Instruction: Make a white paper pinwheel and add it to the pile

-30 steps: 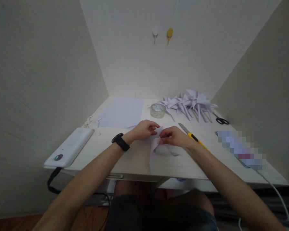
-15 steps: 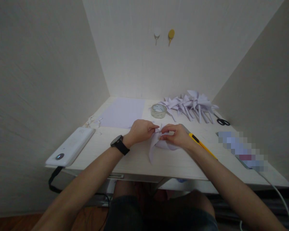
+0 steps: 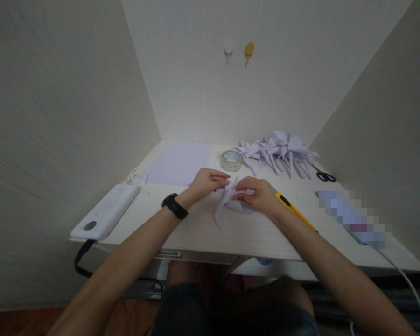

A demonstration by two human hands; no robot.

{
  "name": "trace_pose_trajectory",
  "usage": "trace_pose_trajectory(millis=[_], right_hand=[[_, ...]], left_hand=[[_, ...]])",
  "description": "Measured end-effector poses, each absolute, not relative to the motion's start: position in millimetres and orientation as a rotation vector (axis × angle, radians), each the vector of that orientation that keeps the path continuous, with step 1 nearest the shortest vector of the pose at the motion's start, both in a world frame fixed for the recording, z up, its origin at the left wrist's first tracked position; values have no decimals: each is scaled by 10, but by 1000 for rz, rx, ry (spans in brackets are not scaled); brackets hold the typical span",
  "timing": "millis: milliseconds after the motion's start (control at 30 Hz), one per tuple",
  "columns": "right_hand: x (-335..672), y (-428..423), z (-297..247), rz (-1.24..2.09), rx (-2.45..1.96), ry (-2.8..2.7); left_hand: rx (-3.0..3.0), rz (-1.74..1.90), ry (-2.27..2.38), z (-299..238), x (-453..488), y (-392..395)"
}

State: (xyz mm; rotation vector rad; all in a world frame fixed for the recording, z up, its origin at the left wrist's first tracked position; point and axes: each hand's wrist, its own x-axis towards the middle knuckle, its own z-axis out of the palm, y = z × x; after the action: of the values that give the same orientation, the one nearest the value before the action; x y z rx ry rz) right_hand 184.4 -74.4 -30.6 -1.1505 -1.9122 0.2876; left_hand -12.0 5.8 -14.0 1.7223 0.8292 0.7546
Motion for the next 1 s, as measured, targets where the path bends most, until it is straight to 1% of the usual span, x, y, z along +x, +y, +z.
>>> trace_pose_trajectory(millis=[233,733,1000], right_hand=[[1841,-757,-290,243,-1102,-1906],[1838,-745,-310,191,-1144,-1887],[1822,-728,-367,196,-1217,-1761]], left_hand=[[1484,763,688,-86,-128,13],[1671,744,714,-54,-111,-53],[1608,782,681,-77,-90,-57]])
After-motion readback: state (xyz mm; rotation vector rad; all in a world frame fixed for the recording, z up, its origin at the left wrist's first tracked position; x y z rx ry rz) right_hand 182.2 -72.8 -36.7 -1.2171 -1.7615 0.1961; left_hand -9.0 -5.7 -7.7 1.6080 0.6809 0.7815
